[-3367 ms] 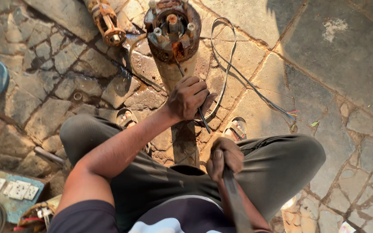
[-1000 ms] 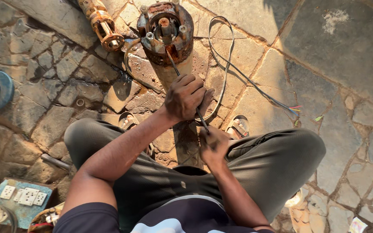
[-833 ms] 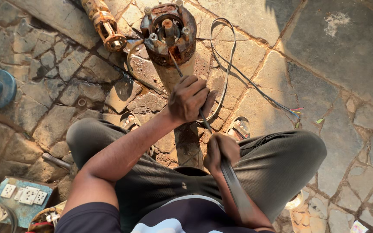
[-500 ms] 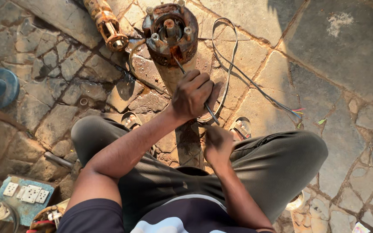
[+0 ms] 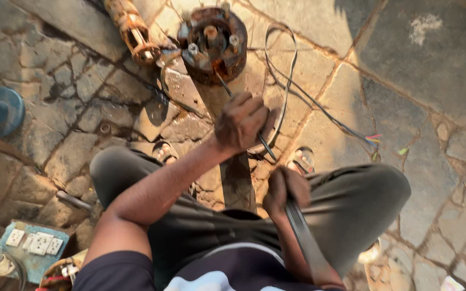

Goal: The person sits on a stone-paved ground and works on a rusty cylindrical pump motor, holding a metal rod against the pump while filing and scraping its rusted surface with a flat file. They reposition the rod and file repeatedly, working around the pump's top flange and body.

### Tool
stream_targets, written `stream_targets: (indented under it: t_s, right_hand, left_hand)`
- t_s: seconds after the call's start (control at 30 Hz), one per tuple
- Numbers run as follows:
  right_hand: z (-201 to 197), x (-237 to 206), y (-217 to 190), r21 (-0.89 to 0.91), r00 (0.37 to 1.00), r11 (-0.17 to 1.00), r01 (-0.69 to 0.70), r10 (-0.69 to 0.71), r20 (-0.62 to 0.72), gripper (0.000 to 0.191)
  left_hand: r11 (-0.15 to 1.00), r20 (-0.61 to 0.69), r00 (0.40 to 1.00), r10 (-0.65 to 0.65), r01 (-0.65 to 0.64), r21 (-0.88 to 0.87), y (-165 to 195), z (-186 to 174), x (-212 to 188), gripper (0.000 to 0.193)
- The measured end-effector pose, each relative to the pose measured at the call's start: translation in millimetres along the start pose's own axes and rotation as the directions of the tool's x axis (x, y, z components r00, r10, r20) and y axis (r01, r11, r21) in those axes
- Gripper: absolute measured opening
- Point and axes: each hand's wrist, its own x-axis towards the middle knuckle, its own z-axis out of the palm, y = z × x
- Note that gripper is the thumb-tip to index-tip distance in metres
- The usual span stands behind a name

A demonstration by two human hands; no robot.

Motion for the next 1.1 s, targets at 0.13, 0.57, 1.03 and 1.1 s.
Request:
stream_targets:
  t_s: [0.13,0.57,1.03,1.1]
  right_hand:
    - [6,8,0,-0.124,0.997,0.992,-0.014,0.004,-0.082,0.038]
    - [-2,5,2,0.201,0.996,0.979,-0.023,0.038,-0.076,0.021]
    - [-1,17,24,0.205,0.975,0.963,0.173,-0.138,-0.176,0.022]
    - [7,22,35,0.086,0.994,0.994,-0.071,0.064,0.091,0.028]
  left_hand:
    - [1.0,0.002,1.0,0.024,-0.024,-0.007,-2,2,3,0.03]
    - [0.999,-0.026,1.0,0.017,-0.018,-0.035,-1,17,7,0.03]
    - [0.999,0.015,1.0,-0.002,0.003,-0.039,-5,29,17,0.032]
    - [0.998,0.036,0.998,-0.046,0.047,-0.041,-11,35,13,0.03]
